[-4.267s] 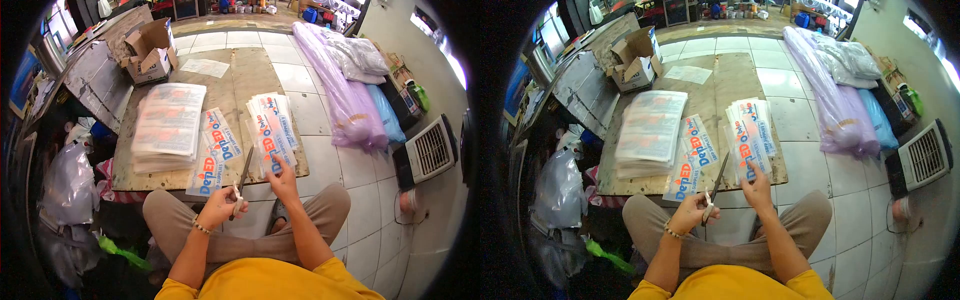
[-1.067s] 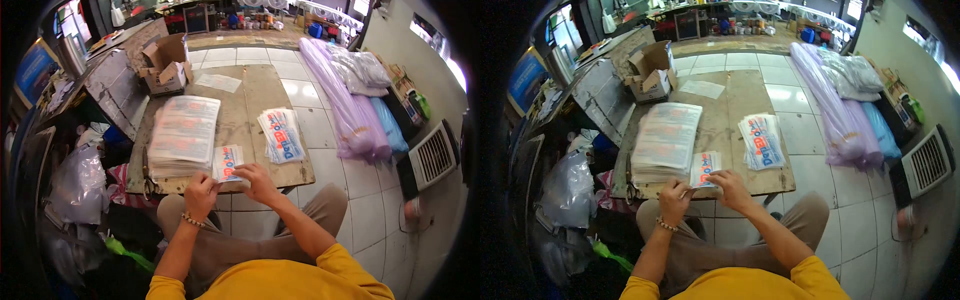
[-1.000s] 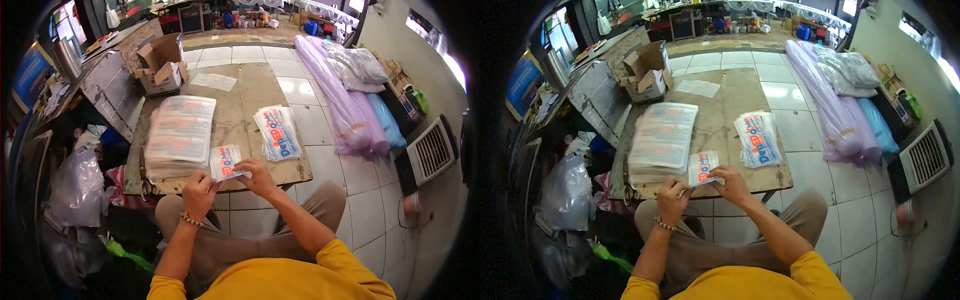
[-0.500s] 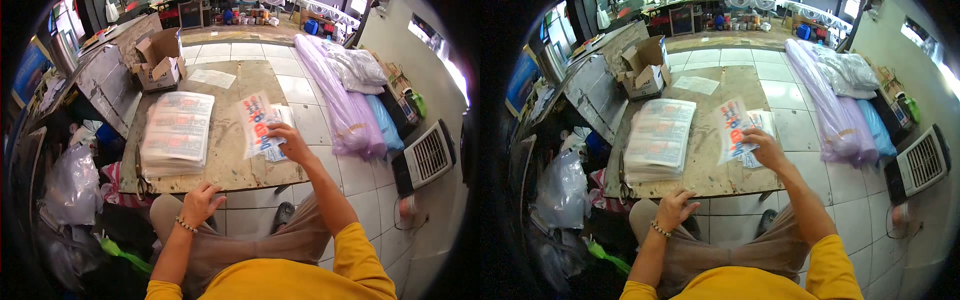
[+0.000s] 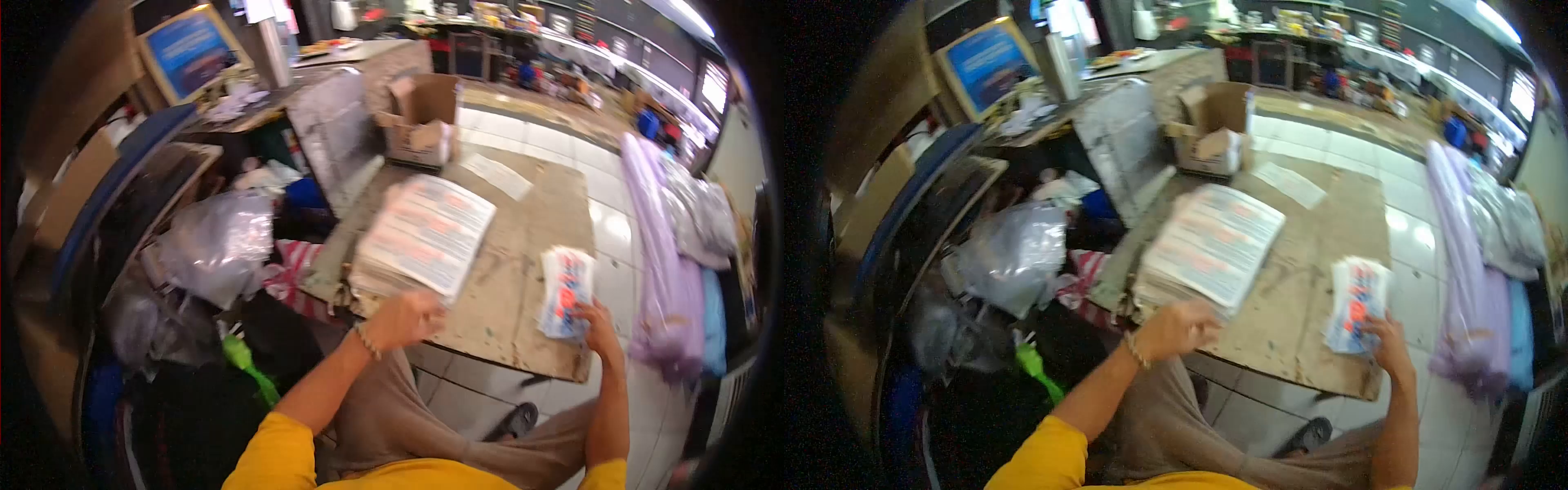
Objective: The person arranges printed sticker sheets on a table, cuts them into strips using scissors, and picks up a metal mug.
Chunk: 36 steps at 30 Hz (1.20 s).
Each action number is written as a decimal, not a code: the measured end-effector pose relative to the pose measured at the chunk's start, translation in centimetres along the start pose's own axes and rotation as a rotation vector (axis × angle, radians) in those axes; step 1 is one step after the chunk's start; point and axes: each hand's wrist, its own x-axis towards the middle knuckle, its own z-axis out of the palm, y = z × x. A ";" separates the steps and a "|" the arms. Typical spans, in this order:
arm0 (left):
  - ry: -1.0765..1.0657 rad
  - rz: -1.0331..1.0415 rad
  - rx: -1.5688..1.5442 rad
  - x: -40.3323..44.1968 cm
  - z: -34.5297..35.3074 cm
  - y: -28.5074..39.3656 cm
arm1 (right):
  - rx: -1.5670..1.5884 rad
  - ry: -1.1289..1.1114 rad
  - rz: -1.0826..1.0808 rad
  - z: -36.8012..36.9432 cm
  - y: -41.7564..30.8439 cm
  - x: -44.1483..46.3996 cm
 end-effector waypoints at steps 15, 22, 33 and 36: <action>0.886 -0.503 0.696 16.1 -37.3 -20.8 | 0.264 0.267 0.136 -2.0 -6.9 1.3; 0.886 -0.722 0.875 18.8 -44.1 -26.3 | 0.298 0.107 -0.045 3.4 -12.8 4.6; 1.044 -0.813 0.419 22.1 -50.3 -36.1 | 0.444 -0.138 0.029 6.9 -14.4 6.8; 1.080 -0.639 0.400 22.6 -52.4 -39.7 | 0.489 -0.179 0.128 6.1 -15.7 7.7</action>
